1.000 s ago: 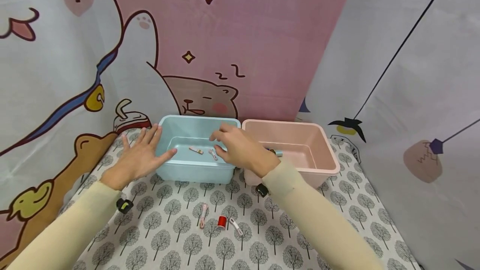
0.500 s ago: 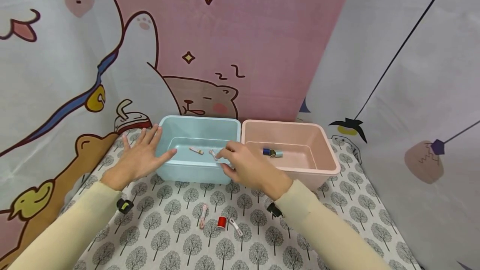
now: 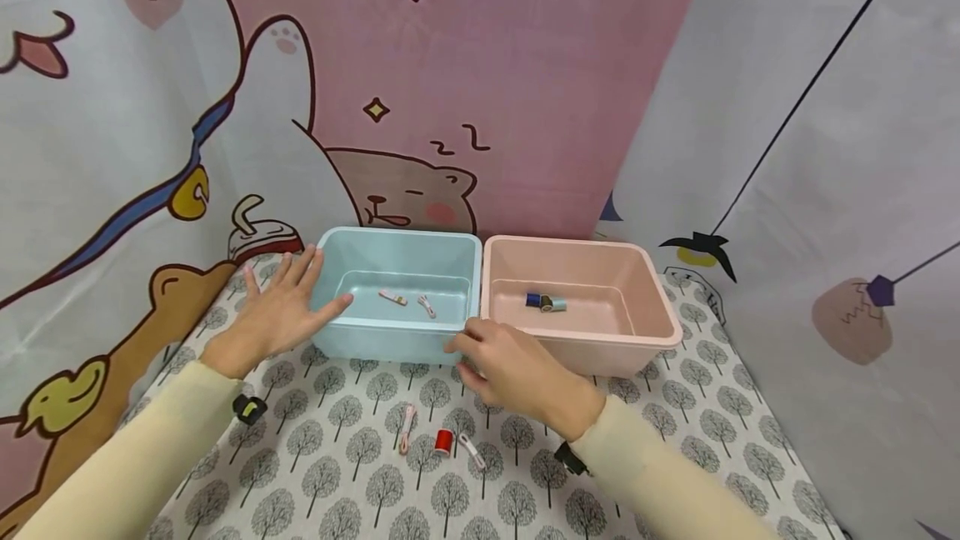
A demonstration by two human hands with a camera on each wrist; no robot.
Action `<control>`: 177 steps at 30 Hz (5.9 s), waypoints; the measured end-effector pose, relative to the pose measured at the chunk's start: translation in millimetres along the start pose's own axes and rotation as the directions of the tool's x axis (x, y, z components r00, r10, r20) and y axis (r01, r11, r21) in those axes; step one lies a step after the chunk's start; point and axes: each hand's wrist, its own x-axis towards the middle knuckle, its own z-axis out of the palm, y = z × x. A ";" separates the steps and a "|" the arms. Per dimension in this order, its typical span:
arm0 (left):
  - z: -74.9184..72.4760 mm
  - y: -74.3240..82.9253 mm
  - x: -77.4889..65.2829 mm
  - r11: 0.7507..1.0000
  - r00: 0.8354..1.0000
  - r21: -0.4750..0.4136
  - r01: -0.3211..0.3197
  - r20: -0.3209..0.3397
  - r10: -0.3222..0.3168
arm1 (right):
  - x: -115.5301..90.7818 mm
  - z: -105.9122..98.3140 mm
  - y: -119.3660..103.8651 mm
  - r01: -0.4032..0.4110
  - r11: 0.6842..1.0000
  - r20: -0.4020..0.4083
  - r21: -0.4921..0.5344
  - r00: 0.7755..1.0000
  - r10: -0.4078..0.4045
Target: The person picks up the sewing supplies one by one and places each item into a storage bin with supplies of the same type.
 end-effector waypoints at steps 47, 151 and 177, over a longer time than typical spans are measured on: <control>0.4 0.4 0.1 1.000 1.000 0.000 -0.003 0.001 0.003 | -65.0 65.2 -20.0 -0.330 0.891 0.395 0.310 0.898 0.196; 3.0 -0.2 -1.4 1.000 0.999 -0.026 0.000 -0.034 -0.001 | 31.0 -17.5 -4.1 -0.093 0.967 0.055 0.237 0.995 0.082; 5.0 -0.4 0.6 1.000 0.999 -0.021 0.001 -0.037 -0.002 | 60.8 -27.6 15.1 -0.119 0.964 0.002 0.239 0.992 0.122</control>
